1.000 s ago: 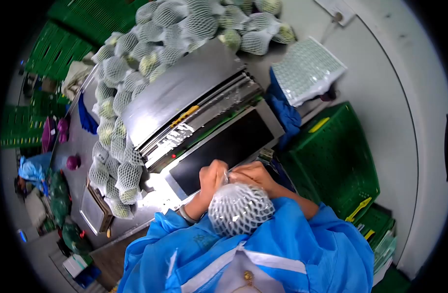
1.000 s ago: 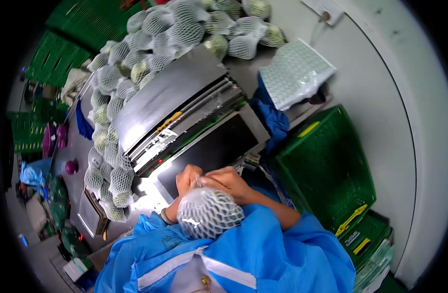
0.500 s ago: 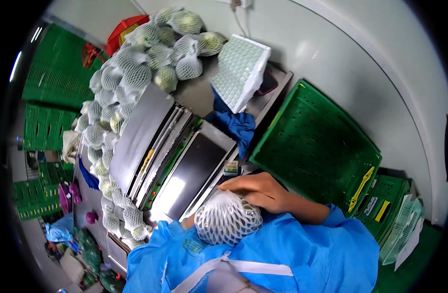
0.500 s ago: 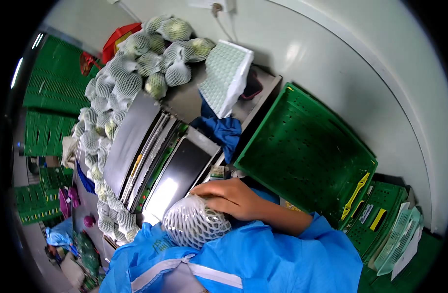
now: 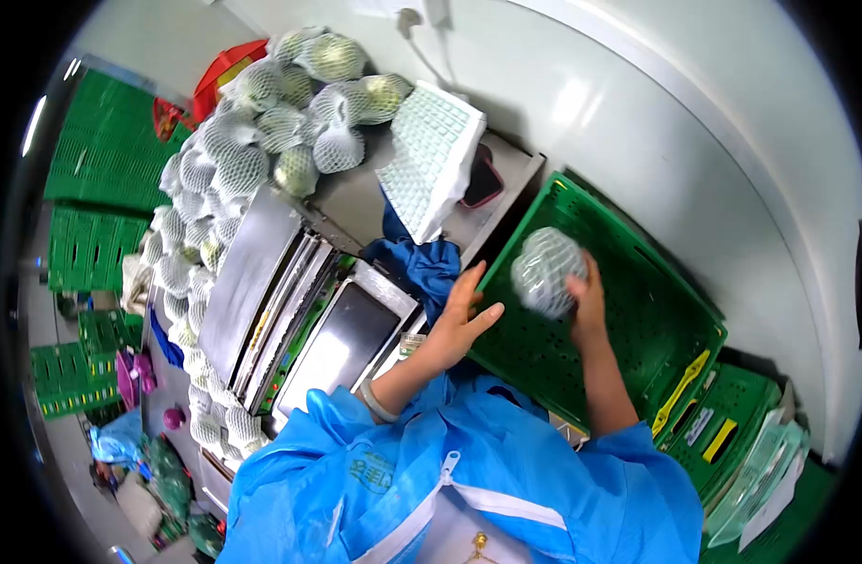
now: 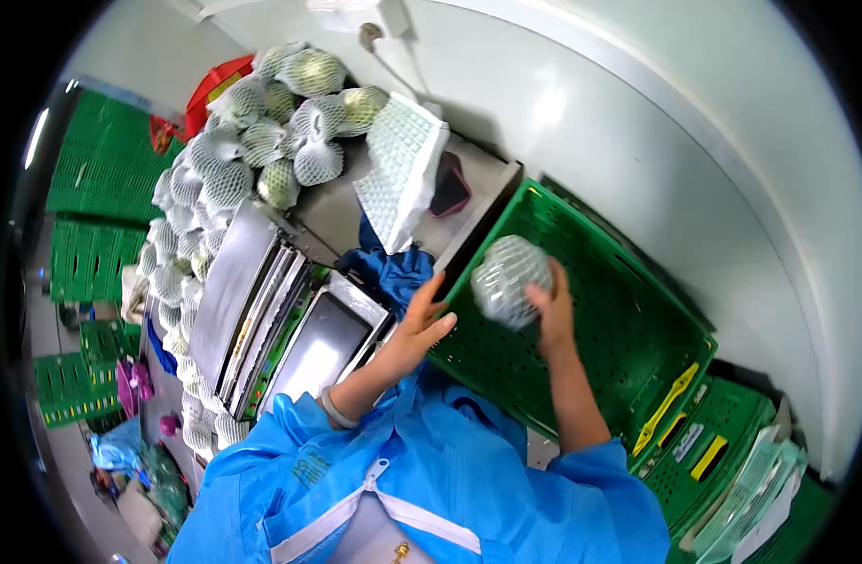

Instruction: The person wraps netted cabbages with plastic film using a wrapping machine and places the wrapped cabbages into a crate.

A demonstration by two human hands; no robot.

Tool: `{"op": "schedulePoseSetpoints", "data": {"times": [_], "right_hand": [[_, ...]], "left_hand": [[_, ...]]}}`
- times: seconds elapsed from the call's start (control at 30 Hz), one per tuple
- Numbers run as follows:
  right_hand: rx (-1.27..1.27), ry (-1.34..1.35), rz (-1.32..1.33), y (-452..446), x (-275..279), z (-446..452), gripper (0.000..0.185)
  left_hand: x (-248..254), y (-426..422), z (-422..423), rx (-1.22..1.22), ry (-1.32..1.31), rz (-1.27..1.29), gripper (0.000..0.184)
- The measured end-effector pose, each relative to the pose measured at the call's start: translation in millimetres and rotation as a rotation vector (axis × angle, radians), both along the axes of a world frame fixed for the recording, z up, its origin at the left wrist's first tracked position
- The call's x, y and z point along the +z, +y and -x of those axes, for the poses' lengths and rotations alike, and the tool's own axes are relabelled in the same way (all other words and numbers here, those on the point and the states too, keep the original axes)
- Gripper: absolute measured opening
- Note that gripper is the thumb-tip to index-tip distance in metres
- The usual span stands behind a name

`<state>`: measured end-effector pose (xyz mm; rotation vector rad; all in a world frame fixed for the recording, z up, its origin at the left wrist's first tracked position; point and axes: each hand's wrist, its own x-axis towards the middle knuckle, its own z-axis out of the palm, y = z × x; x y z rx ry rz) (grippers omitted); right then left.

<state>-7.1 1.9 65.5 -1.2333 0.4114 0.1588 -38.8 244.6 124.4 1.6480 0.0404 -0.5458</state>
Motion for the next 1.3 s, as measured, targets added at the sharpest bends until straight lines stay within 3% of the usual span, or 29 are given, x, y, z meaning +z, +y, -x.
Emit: {"op": "schedulePoseSetpoints", "data": {"times": [0.03, 0.1, 0.13, 0.17, 0.2, 0.23, 0.3, 0.33, 0.4, 0.47, 0.5, 0.53, 0.6, 0.63, 0.67, 0.77, 0.83, 0.87, 0.93, 0.97, 1.0, 1.03, 1.1, 1.17, 1.27, 1.3], "right_hand": [[-0.069, 0.034, 0.036, -13, -27, -17, 0.088], [-0.117, 0.090, 0.430, -36, -95, -54, 0.084], [-0.108, 0.095, 0.545, -40, -117, -72, 0.085], [-0.083, 0.084, 0.653, -43, -144, -87, 0.087], [-0.019, 0.114, 0.914, -56, -193, -107, 0.094], [0.058, 0.057, 1.011, -50, -193, -118, 0.100], [0.164, 0.016, 1.209, -33, -213, -142, 0.097], [0.211, 0.032, 1.291, -27, -221, -151, 0.096], [0.327, 0.096, 1.409, -29, -236, -165, 0.093], [0.434, 0.043, 1.381, -69, -275, -185, 0.095], [0.403, 0.007, 1.110, -116, -332, -208, 0.094], [0.384, -0.083, 1.022, -105, -296, -195, 0.086], [0.303, -0.112, 1.495, -34, -161, -149, 0.074], [0.237, -0.232, 1.575, -31, -151, -138, 0.067], [0.162, -0.348, 1.659, -28, -141, -127, 0.061], [0.245, -0.361, 1.403, 65, -45, -61, 0.048], [0.341, -0.467, 1.307, 105, -18, -30, 0.043], [0.440, -0.610, 1.328, 142, 8, -13, 0.041], [0.719, -0.740, 1.279, 202, 47, 7, 0.035], [0.799, -0.946, 1.348, 218, 47, 7, 0.030], [0.857, -1.099, 1.332, 248, 59, 11, 0.028], [0.911, -1.090, 1.268, 281, 74, 18, 0.023], [0.924, -1.137, 1.092, 342, 91, 28, 0.017], [1.004, -1.042, 0.824, 405, 105, 41, 0.016], [1.189, -1.006, 0.569, 496, 121, 51, 0.033], [1.299, -1.050, 0.592, 518, 117, 47, 0.056]], "left_hand": [[1, 6, 1, 0.091, -0.140, -0.026, 0.067], [6, 40, 8, 0.134, 0.036, 0.245, 0.051], [-7, 61, 16, 0.142, 0.036, 0.246, 0.034], [1, 77, 27, 0.254, 0.183, 0.238, 0.028], [-1, 94, 41, 0.324, 0.112, 0.187, 0.027], [-5, 111, 60, 0.391, 0.048, 0.133, 0.025], [17, 154, 93, 0.435, 0.049, -0.235, 0.025], [15, 181, 115, 0.518, 0.011, -0.252, 0.027], [0, 238, 162, 0.651, -0.063, -0.282, 0.029], [15, 297, 200, 0.837, -0.007, -0.691, 0.034], [-25, 354, 241, 0.924, -0.085, -0.629, 0.041], [-2, 387, 253, 1.132, 0.108, -0.813, 0.047], [-31, 477, 318, 1.418, -0.156, -1.159, 0.060], [-42, 525, 351, 1.448, -0.147, -1.384, 0.075], [-20, 548, 365, 1.430, 0.015, -1.492, 0.085], [-19, 614, 399, 1.343, 0.372, -1.703, 0.105], [-44, 649, 416, 1.324, 0.477, -1.636, 0.109], [-71, 671, 433, 1.321, 0.406, -1.567, 0.106], [-59, 678, 420, 1.398, 0.452, -1.528, 0.093], [-58, 685, 417, 1.456, 0.424, -1.553, 0.086], [-77, 710, 439, 1.503, 0.277, -1.533, 0.080], [-65, 715, 438, 1.681, 0.245, -1.343, 0.071], [-22, 696, 408, 1.989, -0.118, -0.319, 0.059], [-4, 673, 377, 1.766, -0.289, 0.282, 0.049], [11, 601, 275, 1.626, -0.174, 0.622, 0.047], [14, 573, 235, 1.530, -0.147, 0.656, 0.049]]}}
